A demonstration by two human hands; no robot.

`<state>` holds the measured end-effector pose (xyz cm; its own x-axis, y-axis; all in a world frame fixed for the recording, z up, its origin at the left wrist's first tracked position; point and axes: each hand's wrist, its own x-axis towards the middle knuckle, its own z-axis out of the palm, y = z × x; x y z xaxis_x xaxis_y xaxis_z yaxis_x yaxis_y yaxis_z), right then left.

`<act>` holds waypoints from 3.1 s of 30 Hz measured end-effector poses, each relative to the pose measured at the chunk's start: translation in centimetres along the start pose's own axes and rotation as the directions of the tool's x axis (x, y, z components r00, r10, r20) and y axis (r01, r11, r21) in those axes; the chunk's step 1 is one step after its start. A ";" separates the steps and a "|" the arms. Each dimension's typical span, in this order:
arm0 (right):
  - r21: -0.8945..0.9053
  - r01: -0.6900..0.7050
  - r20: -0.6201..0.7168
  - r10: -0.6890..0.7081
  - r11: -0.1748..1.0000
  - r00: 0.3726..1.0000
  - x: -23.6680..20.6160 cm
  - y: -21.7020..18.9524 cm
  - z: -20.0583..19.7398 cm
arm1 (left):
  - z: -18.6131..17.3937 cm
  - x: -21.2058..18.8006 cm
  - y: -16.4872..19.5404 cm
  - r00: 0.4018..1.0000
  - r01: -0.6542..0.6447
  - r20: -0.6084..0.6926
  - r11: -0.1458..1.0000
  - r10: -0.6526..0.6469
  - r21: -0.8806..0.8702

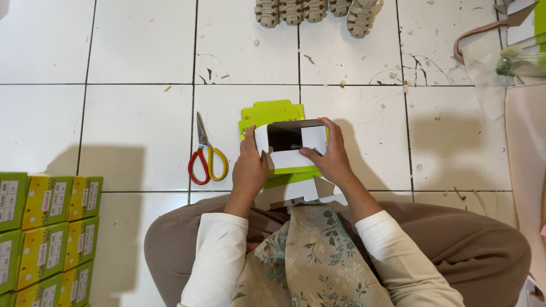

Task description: The person sits on the floor and repeatedly packs pairs of beige sandals into small green and yellow boxes. They use scissors to trim excess material from the sandals before placing them inside the boxes and closing the lids.

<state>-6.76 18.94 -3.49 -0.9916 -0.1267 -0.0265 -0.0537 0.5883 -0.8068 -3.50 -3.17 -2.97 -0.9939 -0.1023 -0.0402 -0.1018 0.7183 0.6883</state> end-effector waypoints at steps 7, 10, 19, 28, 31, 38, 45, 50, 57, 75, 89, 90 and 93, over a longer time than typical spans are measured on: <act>0.020 0.023 -0.018 -0.023 1.000 1.000 0.0 0.4 0.1 | 0.0 -0.1 0.0 1.000 -0.019 -0.011 1.000 0.019 -0.009; 0.028 0.039 -0.020 -0.039 0.999 0.999 0.0 0.6 0.1 | 0.0 0.0 0.0 1.000 -0.004 -0.010 1.000 0.004 0.001; 0.027 0.005 -0.008 -0.005 1.000 1.000 0.1 0.8 0.2 | 0.1 0.1 0.0 1.000 0.010 -0.006 1.000 -0.009 0.011; 0.008 0.072 -0.032 -0.072 0.997 0.997 0.1 1.2 0.4 | -0.2 0.1 0.3 1.000 0.000 0.006 1.000 0.000 -0.001; 0.011 0.087 -0.036 -0.086 0.996 0.996 0.1 1.3 0.3 | -0.3 0.1 0.4 0.999 0.024 0.032 1.000 -0.024 0.004; 0.011 0.063 -0.030 -0.063 0.998 0.998 0.1 1.2 0.2 | -0.4 0.0 0.6 0.999 0.022 0.045 1.000 -0.021 -0.012; 0.007 0.069 -0.027 -0.069 0.998 0.997 0.1 1.2 0.2 | -0.3 0.0 0.4 0.999 -0.023 0.025 0.999 0.024 -0.022; 0.014 0.047 -0.021 -0.047 0.999 0.999 0.1 0.9 0.1 | -0.3 0.0 0.5 1.000 -0.014 0.027 1.000 0.015 -0.014; 0.010 0.038 -0.020 -0.038 0.999 0.999 0.1 0.8 0.1 | -0.4 0.0 0.7 0.999 0.003 0.040 1.000 -0.002 -0.023; 0.008 0.045 -0.022 -0.045 0.999 0.999 0.1 1.0 0.2 | -0.1 0.1 0.2 0.999 -0.015 0.031 1.000 0.014 0.004; 0.010 0.029 -0.012 -0.028 1.000 1.000 0.1 0.5 0.0 | 0.0 0.2 0.2 0.999 -0.014 0.035 1.000 0.014 0.000; 0.013 0.029 -0.014 -0.029 0.999 0.999 0.1 0.5 0.0 | 0.0 0.2 0.2 0.999 -0.013 0.037 1.000 0.013 0.003; 0.018 0.037 -0.018 -0.037 0.999 0.999 0.1 0.6 0.0 | -0.1 0.1 0.3 0.999 -0.014 0.037 1.000 0.014 0.001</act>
<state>-6.87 19.27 -3.98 -0.9910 -0.1334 0.0139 -0.0881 0.5686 -0.8179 -3.64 -3.02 -2.73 -0.9961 -0.0671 -0.0570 -0.0879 0.7200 0.6883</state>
